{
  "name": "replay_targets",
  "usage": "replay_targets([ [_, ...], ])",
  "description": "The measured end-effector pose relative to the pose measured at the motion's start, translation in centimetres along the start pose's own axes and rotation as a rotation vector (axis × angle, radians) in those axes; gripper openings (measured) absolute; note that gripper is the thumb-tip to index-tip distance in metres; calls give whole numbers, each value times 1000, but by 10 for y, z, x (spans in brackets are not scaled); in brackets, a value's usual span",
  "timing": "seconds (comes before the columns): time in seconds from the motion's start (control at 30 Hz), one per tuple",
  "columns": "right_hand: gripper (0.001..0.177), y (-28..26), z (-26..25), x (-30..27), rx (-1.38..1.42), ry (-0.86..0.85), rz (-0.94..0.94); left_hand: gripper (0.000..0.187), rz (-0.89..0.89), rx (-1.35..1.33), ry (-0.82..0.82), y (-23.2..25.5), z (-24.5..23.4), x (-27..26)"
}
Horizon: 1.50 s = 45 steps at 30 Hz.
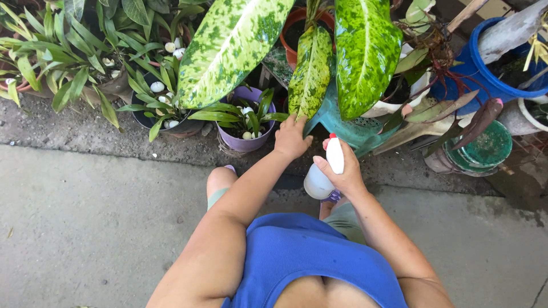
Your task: The person is using a spray bottle to mist the leaves of various potted plants and then gently wiping the leaves with their fingers to clean them.
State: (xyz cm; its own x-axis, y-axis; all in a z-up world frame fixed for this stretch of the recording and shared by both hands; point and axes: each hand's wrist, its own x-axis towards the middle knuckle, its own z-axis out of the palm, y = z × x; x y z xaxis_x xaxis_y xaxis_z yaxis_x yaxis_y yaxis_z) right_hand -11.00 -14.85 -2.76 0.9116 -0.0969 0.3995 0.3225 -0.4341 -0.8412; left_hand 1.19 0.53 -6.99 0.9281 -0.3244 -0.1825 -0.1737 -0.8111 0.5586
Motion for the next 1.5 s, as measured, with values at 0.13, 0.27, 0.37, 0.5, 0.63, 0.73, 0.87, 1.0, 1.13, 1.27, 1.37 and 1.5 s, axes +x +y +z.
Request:
replay_targets([
  [0.13,55,2,2,-3,17,-13,29,71,40,248,-36,5,25,18],
  [0.27,60,9,2,-5,1,-38,74,68,137,432,-120,6,43,49],
  [0.37,61,14,-1,-8,1,-49,103,67,169,563,-131,9,54,68],
  [0.5,59,17,-4,-8,0,-54,122,66,195,689,-182,10,61,88],
  [0.63,61,21,-4,-4,8,-60,126,62,181,694,-193,5,73,111],
  [0.73,60,22,-4,-1,37,-62,120,56,211,739,-121,4,70,114],
  [0.87,59,19,-3,3,36,-66,107,41,254,750,0,1,63,109],
  [1.0,60,21,-1,8,39,-90,96,30,337,718,214,0,40,98],
  [1.13,59,20,2,8,44,-78,94,11,514,550,742,-18,45,109],
  [1.27,60,23,2,10,86,-62,112,7,562,461,890,-17,13,100],
  [1.37,58,18,1,12,120,-59,130,13,500,389,895,-26,4,107],
  [1.5,59,16,2,21,176,-67,158,28,394,279,926,-38,-7,116],
])
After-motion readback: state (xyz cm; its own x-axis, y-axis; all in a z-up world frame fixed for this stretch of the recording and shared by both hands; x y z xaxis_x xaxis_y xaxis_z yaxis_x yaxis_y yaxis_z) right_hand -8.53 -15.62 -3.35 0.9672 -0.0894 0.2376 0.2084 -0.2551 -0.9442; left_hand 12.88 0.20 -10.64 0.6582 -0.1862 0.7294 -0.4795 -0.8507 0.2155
